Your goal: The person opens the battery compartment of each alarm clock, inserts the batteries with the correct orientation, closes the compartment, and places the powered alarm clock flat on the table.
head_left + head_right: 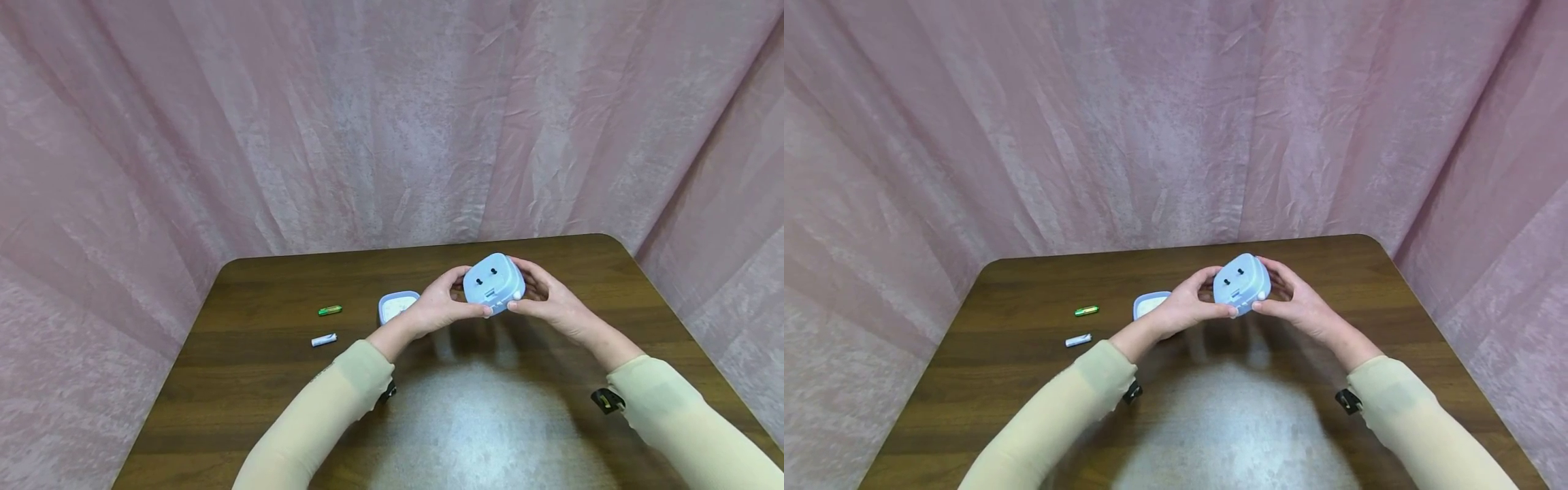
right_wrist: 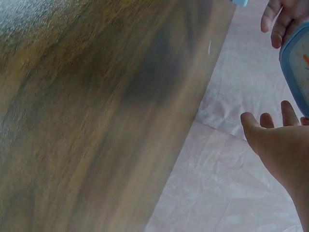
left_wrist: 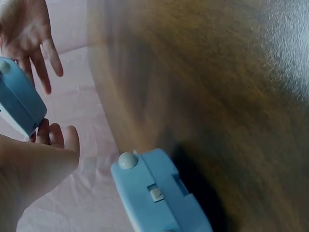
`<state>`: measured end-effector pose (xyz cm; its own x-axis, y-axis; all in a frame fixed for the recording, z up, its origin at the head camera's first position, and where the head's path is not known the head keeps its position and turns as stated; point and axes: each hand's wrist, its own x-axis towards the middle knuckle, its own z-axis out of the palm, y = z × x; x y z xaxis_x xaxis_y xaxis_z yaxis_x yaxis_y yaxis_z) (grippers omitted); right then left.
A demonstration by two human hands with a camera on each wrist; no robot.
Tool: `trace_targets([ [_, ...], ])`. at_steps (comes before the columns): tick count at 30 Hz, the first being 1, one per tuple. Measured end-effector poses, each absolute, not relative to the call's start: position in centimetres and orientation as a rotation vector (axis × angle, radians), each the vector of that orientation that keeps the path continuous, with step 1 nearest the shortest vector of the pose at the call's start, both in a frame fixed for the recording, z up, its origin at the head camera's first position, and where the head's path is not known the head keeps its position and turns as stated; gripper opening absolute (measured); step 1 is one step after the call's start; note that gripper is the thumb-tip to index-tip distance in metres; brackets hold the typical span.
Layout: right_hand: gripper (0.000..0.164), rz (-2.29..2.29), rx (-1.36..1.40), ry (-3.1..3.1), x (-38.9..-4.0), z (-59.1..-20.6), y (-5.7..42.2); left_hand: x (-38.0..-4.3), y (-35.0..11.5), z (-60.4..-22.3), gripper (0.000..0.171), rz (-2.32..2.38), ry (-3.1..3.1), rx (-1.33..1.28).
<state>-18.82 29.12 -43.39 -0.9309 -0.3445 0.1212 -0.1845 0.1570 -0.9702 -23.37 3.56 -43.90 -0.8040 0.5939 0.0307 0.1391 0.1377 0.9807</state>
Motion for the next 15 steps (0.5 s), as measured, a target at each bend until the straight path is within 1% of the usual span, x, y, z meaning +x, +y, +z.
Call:
trace_targets([
  [5,0.093,-1.795,-0.523,2.362,-18.9,-43.4,29.3,-23.6,3.4,-43.4,0.069,1.592,2.233,0.758],
  [15,0.098,-1.551,-0.6,2.598,-19.2,-42.4,29.3,-23.6,2.7,-42.6,0.085,1.236,2.535,0.683],
])
